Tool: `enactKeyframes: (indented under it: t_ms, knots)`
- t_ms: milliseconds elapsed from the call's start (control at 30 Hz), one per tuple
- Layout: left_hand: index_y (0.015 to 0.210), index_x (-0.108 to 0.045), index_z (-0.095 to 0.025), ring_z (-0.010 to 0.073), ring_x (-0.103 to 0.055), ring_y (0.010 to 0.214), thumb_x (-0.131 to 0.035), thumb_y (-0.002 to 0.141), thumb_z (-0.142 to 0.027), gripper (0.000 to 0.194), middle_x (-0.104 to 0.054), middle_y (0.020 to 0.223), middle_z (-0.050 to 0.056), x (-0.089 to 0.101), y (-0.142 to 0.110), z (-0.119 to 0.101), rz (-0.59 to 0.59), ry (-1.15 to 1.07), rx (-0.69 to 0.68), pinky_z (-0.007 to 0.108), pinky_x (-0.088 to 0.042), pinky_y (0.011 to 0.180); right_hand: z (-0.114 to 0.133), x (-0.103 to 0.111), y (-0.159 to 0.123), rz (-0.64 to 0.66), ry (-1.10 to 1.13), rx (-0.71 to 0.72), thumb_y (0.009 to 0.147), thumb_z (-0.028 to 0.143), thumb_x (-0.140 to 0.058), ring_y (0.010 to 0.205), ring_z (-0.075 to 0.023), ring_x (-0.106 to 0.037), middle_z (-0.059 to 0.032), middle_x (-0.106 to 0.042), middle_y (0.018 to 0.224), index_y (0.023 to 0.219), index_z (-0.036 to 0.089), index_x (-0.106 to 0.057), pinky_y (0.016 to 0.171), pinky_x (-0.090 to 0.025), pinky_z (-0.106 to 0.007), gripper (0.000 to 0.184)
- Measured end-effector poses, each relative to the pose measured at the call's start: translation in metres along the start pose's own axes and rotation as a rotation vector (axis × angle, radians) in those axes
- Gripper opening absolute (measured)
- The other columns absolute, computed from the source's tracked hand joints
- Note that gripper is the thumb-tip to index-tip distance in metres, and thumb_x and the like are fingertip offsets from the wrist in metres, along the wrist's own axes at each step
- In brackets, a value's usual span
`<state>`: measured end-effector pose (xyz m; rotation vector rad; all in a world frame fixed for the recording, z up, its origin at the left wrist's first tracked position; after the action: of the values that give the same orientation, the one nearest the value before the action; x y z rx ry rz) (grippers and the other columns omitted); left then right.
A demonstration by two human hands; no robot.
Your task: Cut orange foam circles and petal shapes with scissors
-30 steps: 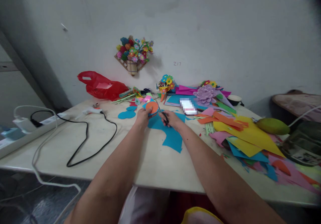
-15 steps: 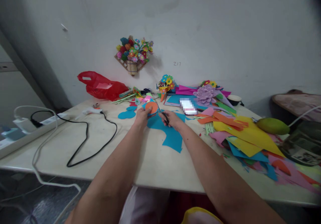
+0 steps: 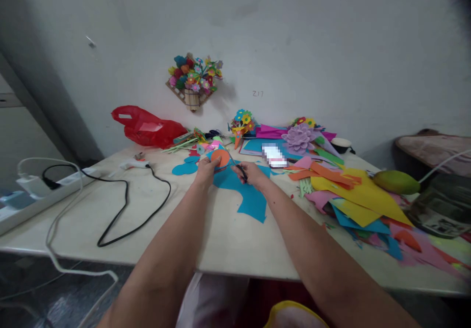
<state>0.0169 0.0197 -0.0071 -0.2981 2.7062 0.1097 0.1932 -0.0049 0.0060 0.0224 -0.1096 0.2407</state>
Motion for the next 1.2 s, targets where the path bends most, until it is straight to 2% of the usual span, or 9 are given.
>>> enactKeyframes:
  t_ms: [133,300,500,700,933,1033,1200]
  knots:
    - [0.084,-0.070,-0.020,0.0292,-0.082,0.092,-0.097,0.074,-0.014,0.030,-0.080,0.080,0.006,0.000,-0.001,-0.001,0.002,0.036,0.022,0.038,-0.071,0.078,0.000,0.004,-0.002,0.002,-0.019,-0.023,0.091,0.044,-0.088,0.042,-0.0078,-0.048,0.0057,-0.058,0.055,0.076,0.021,-0.061,0.039,-0.026,-0.020,0.039]
    - [0.084,-0.070,-0.019,0.0280,-0.082,0.088,-0.100,0.069,-0.017,0.034,-0.079,0.078,0.005,0.001,0.000,-0.001,0.042,0.088,0.051,0.034,-0.070,0.072,0.006,0.014,-0.010,0.048,0.023,-0.022,0.101,0.044,-0.078,0.044,-0.0089,-0.055,0.0034,-0.062,0.058,0.083,0.019,-0.065,0.038,-0.028,-0.018,0.033]
    - [0.087,-0.072,-0.016,0.0250,-0.080,0.078,-0.102,0.067,-0.018,0.037,-0.078,0.076,0.006,0.002,-0.002,-0.002,0.118,0.122,0.069,0.033,-0.068,0.066,0.005,0.024,-0.010,0.092,-0.011,-0.041,0.102,0.039,-0.080,0.044,-0.0091,-0.055,0.0026,-0.064,0.058,0.084,0.018,-0.067,0.038,-0.030,-0.019,0.030]
    - [0.082,-0.069,-0.018,0.0262,-0.080,0.079,-0.102,0.067,-0.017,0.036,-0.077,0.074,0.005,0.001,-0.005,-0.003,0.095,0.157,0.077,0.033,-0.067,0.063,0.002,0.026,-0.006,0.106,-0.054,-0.023,0.099,0.043,-0.082,0.044,-0.0095,-0.055,0.0028,-0.064,0.058,0.083,0.018,-0.067,0.039,-0.031,-0.019,0.034]
    - [0.082,-0.075,-0.017,0.0275,-0.081,0.078,-0.103,0.065,-0.021,0.034,-0.081,0.078,0.009,0.004,-0.005,-0.003,0.167,0.176,0.064,0.031,-0.067,0.060,0.003,0.027,-0.007,0.117,-0.092,-0.022,0.102,0.042,-0.079,0.044,-0.0079,-0.054,0.0042,-0.063,0.058,0.081,0.019,-0.064,0.039,-0.031,-0.019,0.035]
    - [0.079,-0.072,-0.017,0.0272,-0.081,0.078,-0.105,0.061,-0.020,0.037,-0.082,0.078,0.009,0.004,-0.003,-0.001,0.161,0.159,0.065,0.032,-0.067,0.061,0.003,0.026,-0.006,0.114,-0.113,-0.034,0.100,0.042,-0.082,0.045,-0.0080,-0.054,0.0047,-0.063,0.058,0.080,0.019,-0.062,0.039,-0.031,-0.019,0.037]
    - [0.072,-0.064,-0.021,0.0223,-0.077,0.068,-0.107,0.061,-0.018,0.044,-0.077,0.070,0.004,0.003,-0.002,0.000,0.130,0.105,0.074,0.029,-0.065,0.057,0.001,0.024,-0.005,0.098,-0.101,-0.042,0.101,0.045,-0.081,0.046,-0.0085,-0.056,0.0035,-0.065,0.060,0.081,0.020,-0.062,0.040,-0.032,-0.019,0.038]
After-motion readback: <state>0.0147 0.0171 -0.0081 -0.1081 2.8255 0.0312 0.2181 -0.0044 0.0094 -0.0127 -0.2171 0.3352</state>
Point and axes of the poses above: each hand's wrist, its own y-axis towards the middle knuckle, its own x-axis out of the back of the hand, z = x × y, the point moved 1 cm from there along y, towards the middle knuckle
